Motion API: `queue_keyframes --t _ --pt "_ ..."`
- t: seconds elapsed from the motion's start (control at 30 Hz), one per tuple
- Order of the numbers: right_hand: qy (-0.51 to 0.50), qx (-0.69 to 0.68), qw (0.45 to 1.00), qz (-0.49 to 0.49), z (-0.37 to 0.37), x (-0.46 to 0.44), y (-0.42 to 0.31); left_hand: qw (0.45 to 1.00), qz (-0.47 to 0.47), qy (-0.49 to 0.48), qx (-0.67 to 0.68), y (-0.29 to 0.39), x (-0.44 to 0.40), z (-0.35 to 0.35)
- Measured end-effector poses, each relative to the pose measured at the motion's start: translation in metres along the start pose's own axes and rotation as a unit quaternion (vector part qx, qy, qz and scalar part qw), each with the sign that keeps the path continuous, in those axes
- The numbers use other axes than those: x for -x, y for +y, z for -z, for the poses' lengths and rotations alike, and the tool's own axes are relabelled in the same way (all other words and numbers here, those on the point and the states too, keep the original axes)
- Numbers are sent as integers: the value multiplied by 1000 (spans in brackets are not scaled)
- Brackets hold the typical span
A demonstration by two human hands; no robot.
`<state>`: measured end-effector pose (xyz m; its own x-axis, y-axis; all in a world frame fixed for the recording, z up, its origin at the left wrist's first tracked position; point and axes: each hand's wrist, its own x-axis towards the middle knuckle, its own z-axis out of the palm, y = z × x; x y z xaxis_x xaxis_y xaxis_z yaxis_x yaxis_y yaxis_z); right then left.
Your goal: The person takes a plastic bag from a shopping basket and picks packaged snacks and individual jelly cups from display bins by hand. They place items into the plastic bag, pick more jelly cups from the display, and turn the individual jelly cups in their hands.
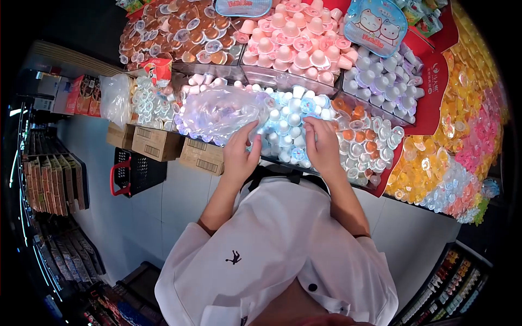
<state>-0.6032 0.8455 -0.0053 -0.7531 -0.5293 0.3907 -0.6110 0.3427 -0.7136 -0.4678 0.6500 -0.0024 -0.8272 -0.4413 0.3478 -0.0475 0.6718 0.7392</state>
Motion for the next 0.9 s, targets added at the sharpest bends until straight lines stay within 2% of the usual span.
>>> queue_keyframes --t 0.1,0.2,0.3,0.4,0.43,0.53,0.57,0.67,0.8,0.9 --pt "-59 -37 997 40 -29 -20 -25 997 53 2 -60 -23 -14 30" --pt "-110 -60 987 98 -64 -40 -38 997 17 27 -71 -50 -30 49" --pt "-161 -55 978 120 -101 -49 -46 993 66 -49 -84 -68 -46 65" --pt "-277 9 961 16 -121 -53 -50 992 45 -88 -80 -94 -57 67" --pt "-287 53 956 -1 -128 -52 -46 992 35 -95 -77 -102 -61 66" --pt "-229 96 969 -23 -141 -44 -30 981 80 -162 -69 -114 -72 62" --pt "-175 102 979 -35 -144 -39 -28 985 58 -141 -78 -123 -71 53" --pt "-176 118 971 -108 -121 -50 -59 981 37 -190 -31 -122 -77 54" --pt "-188 162 964 -99 -108 -48 -73 967 48 -249 -7 -133 -79 37" --pt "-173 186 963 -89 -106 -45 -81 930 30 -351 -103 -134 -88 28"
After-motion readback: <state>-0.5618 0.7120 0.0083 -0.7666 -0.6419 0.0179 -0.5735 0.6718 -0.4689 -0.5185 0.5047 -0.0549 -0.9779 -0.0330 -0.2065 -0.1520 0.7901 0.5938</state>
